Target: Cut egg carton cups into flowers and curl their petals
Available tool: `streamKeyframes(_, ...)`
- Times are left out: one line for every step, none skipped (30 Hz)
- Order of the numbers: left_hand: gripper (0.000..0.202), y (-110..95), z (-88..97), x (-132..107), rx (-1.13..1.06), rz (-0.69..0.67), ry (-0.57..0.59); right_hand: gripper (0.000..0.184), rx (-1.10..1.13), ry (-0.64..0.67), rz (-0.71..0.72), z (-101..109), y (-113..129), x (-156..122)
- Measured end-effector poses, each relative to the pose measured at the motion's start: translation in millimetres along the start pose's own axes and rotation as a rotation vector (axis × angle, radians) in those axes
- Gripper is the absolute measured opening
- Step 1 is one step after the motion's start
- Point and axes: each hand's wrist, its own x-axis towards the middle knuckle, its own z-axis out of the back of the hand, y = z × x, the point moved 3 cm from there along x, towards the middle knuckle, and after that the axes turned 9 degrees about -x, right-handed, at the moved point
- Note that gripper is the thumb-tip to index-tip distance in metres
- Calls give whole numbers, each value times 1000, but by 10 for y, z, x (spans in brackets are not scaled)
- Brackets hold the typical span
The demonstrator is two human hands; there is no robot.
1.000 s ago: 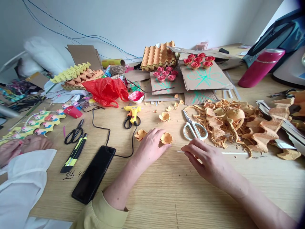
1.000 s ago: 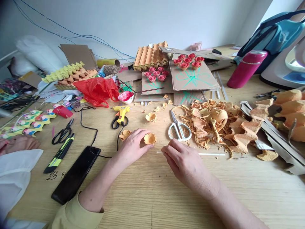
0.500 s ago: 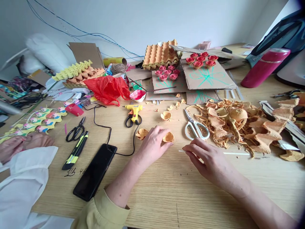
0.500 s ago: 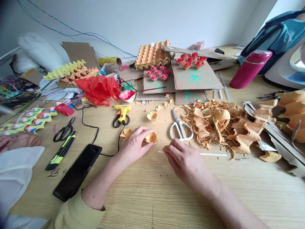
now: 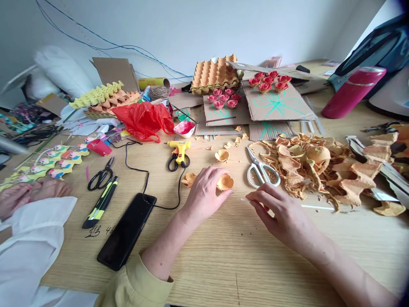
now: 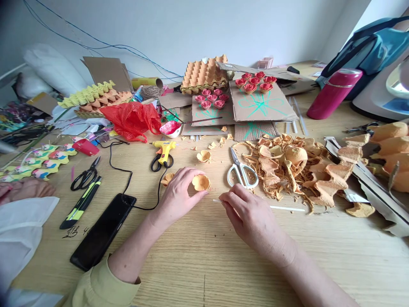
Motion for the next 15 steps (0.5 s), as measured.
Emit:
streamKeyframes(35, -24, 7, -2, -25, -8, -10, 20, 15, -24, -20, 14, -1, 5)
streamKeyframes(35, -53, 11, -6, -53, -17, -18, 20, 34, -49, -43, 28, -4, 10)
streamKeyframes(35, -85, 11, -13, -78, -25, -22, 19, 58, -74, -68, 41, -9, 14)
streamKeyframes(37, -120, 4, -22, -99, -32, -19, 19, 86, -90, -97, 49, -18, 18)
streamKeyframes(39, -156, -10, -34, -113, -38, -9, 18, 113, -100, -127, 53, -27, 21)
streamKeyframes(41, -191, -28, -47, -123, -44, 4, 16, 136, -107, -157, 54, -38, 25)
streamKeyframes(43, -225, -51, -62, -133, -51, 20, 15, 153, -110, -184, 53, -47, 27)
streamKeyframes(45, -256, -76, -77, -141, -58, 34, 14, 163, -107, -206, 49, -54, 30)
streamKeyframes(47, -282, -100, -90, -148, -64, 47, 15, 167, -101, -221, 42, -58, 31)
streamKeyframes(48, -305, -123, -102, -155, -71, 58, 16, 166, -92, -229, 34, -59, 32)
streamKeyframes(49, -322, -144, -112, -160, -77, 67, 17, 163, -84, -232, 26, -58, 31)
streamKeyframes(48, -336, -163, -120, -164, -84, 73, 18, 162, -73, -233, 15, -55, 29)
streamKeyframes(47, -346, -179, -125, -167, -91, 77, 18, 164, -60, -234, 4, -53, 25)
streamKeyframes(45, -353, -195, -130, -169, -101, 79, 18, 165, -49, -235, -7, -50, 20)
streamKeyframes(44, -357, -211, -134, -171, -109, 80, 18, 167, -37, -236, -17, -47, 14)
